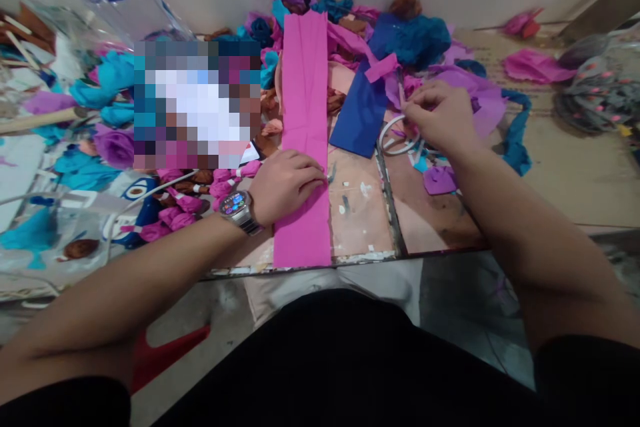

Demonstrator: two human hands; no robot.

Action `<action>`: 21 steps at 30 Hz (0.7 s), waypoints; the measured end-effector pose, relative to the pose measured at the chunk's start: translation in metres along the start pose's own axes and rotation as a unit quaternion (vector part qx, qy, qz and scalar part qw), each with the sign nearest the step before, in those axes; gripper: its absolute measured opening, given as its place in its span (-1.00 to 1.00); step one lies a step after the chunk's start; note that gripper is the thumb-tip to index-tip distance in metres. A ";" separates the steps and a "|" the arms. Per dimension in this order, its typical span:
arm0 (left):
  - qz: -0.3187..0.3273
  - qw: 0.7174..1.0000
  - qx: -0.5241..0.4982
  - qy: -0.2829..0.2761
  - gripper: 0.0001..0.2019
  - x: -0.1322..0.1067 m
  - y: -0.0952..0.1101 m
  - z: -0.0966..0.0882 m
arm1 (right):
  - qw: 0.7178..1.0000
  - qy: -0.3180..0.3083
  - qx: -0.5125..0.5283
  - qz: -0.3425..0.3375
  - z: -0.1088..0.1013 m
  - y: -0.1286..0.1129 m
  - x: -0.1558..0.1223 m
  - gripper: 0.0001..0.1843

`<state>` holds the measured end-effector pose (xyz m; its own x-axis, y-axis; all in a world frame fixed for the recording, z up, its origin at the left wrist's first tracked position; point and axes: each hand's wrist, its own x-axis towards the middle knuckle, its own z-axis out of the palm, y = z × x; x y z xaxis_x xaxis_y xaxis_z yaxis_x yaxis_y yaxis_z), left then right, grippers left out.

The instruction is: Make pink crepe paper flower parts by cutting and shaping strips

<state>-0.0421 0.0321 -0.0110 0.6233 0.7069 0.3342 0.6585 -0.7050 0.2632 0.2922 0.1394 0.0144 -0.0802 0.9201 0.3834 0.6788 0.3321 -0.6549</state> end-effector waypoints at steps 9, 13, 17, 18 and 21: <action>-0.017 1.000 -0.008 0.001 -0.79 0.002 0.001 0.000 | 0.974 0.055 0.221 0.003 -0.003 0.009 0.006 -0.76; -0.008 0.999 -0.018 0.026 -0.82 0.001 0.000 -0.002 | 0.928 0.012 0.366 0.074 0.002 0.012 0.009 -0.73; -0.007 0.997 -0.046 0.056 -0.86 -0.001 0.001 -0.006 | 0.894 -0.041 0.410 0.178 0.005 0.000 0.009 -0.82; -0.007 0.997 -0.052 0.063 -0.86 -0.001 0.001 -0.007 | 0.889 -0.046 0.411 0.198 0.006 -0.005 0.007 -0.83; -0.012 0.995 -0.061 0.080 -0.89 -0.003 0.003 -0.009 | 0.882 -0.041 0.418 0.215 0.008 -0.015 0.001 -0.75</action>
<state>-0.0456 0.0273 -0.0027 0.5267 0.7119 0.4645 0.6100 -0.6971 0.3768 0.2757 0.1366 0.0190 -0.0231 0.9988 -0.0426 -0.1132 -0.0450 -0.9926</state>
